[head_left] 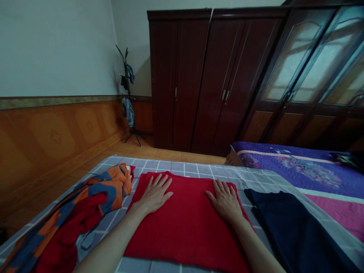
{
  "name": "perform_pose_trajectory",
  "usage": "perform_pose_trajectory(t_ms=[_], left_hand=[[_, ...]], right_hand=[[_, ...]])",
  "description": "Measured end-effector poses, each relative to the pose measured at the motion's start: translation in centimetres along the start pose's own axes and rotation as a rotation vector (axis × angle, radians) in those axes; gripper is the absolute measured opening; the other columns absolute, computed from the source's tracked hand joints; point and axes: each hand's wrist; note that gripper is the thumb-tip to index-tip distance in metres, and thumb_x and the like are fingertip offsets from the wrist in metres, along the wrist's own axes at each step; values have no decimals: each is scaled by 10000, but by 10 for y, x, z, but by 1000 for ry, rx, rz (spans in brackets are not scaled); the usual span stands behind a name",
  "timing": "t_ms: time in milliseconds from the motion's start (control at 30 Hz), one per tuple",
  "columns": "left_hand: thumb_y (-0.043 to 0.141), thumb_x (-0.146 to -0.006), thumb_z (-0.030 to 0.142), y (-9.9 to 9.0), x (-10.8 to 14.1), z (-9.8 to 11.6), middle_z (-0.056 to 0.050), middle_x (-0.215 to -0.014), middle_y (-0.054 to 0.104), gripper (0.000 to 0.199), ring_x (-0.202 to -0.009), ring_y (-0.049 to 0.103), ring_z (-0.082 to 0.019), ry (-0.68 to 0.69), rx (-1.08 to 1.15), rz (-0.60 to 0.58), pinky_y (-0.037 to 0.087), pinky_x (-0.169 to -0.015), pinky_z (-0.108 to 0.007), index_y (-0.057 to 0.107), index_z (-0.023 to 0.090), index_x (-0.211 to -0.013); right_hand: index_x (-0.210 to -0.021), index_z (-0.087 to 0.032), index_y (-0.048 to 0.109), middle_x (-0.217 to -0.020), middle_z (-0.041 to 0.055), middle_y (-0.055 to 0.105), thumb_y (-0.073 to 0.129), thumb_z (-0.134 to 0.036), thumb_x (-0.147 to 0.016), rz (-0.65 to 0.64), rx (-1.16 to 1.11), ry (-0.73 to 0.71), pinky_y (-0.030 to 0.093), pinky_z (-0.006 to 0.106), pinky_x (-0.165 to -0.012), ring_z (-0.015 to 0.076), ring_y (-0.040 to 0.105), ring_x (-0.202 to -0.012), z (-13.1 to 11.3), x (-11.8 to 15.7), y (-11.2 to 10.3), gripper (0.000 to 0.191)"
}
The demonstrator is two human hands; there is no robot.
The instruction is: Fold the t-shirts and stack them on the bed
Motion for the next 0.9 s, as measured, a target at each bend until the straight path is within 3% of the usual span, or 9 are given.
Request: perform_pose_trajectory(t_ms=[133, 267, 367, 433, 500, 733, 800, 900], left_hand=[[223, -960, 527, -2, -12, 48, -42, -1545, 170, 593, -1429, 63, -257, 151, 55, -37, 59, -1139, -538, 208, 242, -1479], [218, -896, 671, 19, -37, 102, -63, -1551, 134, 754, -1431, 40, -263, 323, 157, -116, 24, -1137, -550, 110, 227, -1495], [188, -883, 694, 31, -47, 116, -73, -1553, 116, 796, -1431, 37, -256, 329, 175, -131, 15, -1138, -544, 67, 202, -1497], [180, -899, 670, 32, -45, 107, -59, -1554, 115, 749, -1432, 43, -246, 305, 139, -118, 18, -1140, -534, 93, 224, -1495], [186, -915, 645, 27, -39, 84, -42, -1554, 124, 697, -1431, 56, -240, 259, 82, -107, 15, -1139, -527, 133, 255, -1489], [232, -936, 586, 6, 5, -31, -62, -1535, 195, 638, -1421, 134, -248, -60, -101, -29, 77, -1125, -520, 211, 243, -1473], [253, -937, 567, 1, 17, -44, -69, -1528, 218, 629, -1415, 156, -267, -155, -145, -14, 83, -1116, -545, 234, 233, -1469], [256, -935, 567, -4, 34, -43, -59, -1527, 223, 636, -1417, 143, -269, -173, -167, 12, 79, -1122, -538, 229, 227, -1472]], right_hand=[[-1424, -69, 350, -1467, 163, 346, 282, -586, -917, 4, -12, 8, 154, 513, -1087, 340, 278, -1356, -2, 0, 0, 727], [-1426, -64, 343, -1477, 162, 325, 302, -511, -934, -16, -5, -4, 151, 511, -1088, 342, 267, -1361, 0, 2, -2, 666], [-1428, -64, 338, -1482, 167, 309, 309, -476, -937, -15, -5, -29, 146, 525, -1084, 348, 264, -1360, 1, 4, -5, 642], [-1426, -58, 340, -1481, 175, 308, 309, -499, -932, -18, -27, -34, 147, 529, -1082, 353, 265, -1359, 1, 5, -7, 664], [-1426, -56, 340, -1479, 174, 313, 300, -519, -929, -26, -55, -21, 147, 525, -1084, 353, 263, -1359, 1, 5, -8, 681], [-1433, -67, 333, -1482, 164, 314, 276, -560, -916, -35, -124, 1, 120, 521, -1091, 343, 239, -1372, 2, 3, -4, 717], [-1432, -63, 332, -1480, 171, 314, 275, -556, -917, -31, -133, 3, 112, 527, -1091, 342, 236, -1372, 3, 3, -2, 715], [-1429, -48, 331, -1478, 179, 315, 285, -538, -922, -31, -149, 4, 109, 534, -1090, 348, 225, -1374, 3, 3, -2, 707]])
Point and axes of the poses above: each hand's wrist, its own x-axis away from the middle knuckle, its own y-axis out of the palm, z = x × y
